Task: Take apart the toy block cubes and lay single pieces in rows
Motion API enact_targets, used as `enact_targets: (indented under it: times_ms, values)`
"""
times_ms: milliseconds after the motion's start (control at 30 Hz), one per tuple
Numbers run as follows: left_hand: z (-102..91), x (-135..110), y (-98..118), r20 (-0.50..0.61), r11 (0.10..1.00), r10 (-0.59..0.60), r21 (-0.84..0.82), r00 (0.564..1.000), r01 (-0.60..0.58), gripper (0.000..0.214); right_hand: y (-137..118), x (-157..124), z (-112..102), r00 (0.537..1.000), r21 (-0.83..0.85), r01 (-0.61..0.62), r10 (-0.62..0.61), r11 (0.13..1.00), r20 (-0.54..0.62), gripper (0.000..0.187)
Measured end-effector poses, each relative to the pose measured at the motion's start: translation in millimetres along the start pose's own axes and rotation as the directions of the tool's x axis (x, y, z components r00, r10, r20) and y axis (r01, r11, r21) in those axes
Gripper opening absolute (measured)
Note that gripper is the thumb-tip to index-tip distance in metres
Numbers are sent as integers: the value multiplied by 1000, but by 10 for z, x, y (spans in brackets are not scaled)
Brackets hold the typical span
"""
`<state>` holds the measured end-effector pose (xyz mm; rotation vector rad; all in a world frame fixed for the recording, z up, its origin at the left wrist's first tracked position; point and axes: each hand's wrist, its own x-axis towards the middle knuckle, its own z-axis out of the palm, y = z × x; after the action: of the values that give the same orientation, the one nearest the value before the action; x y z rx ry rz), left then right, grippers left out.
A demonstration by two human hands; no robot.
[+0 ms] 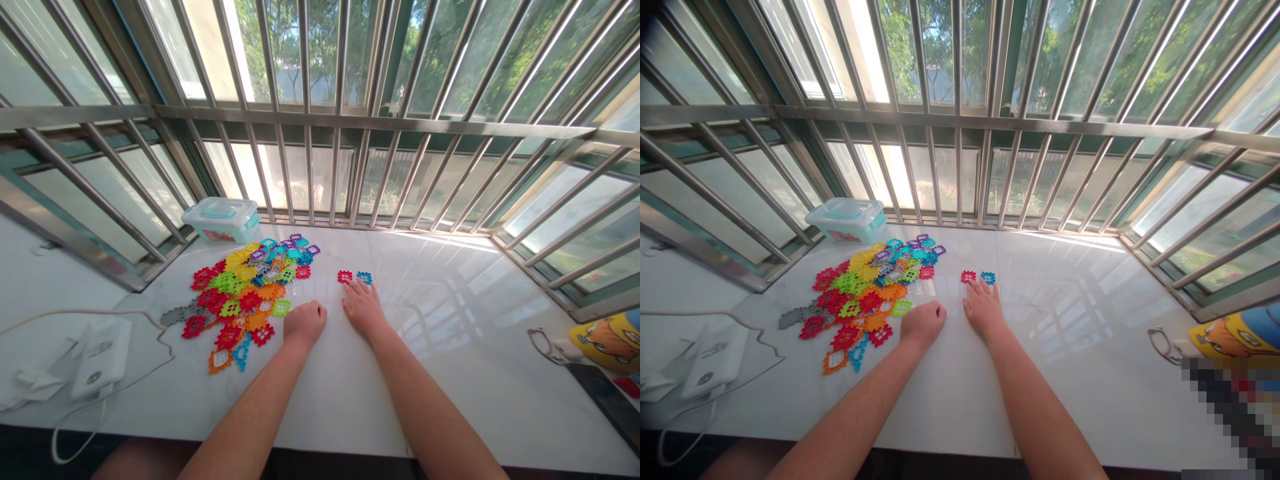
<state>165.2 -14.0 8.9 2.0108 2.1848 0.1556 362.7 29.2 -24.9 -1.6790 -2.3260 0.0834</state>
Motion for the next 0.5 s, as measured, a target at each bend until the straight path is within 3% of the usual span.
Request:
enact_targets:
  times_ms: [267,500]
  values:
    - [-1,5,-8,16,1000,-2,-11,1000,2,44,-1,-1,-16,1000,2,-9,9,1000,-12,55]
    - [4,5,-12,9,1000,4,-9,1000,-4,43,45,4,25,950,50,-252,257,966,-175,51]
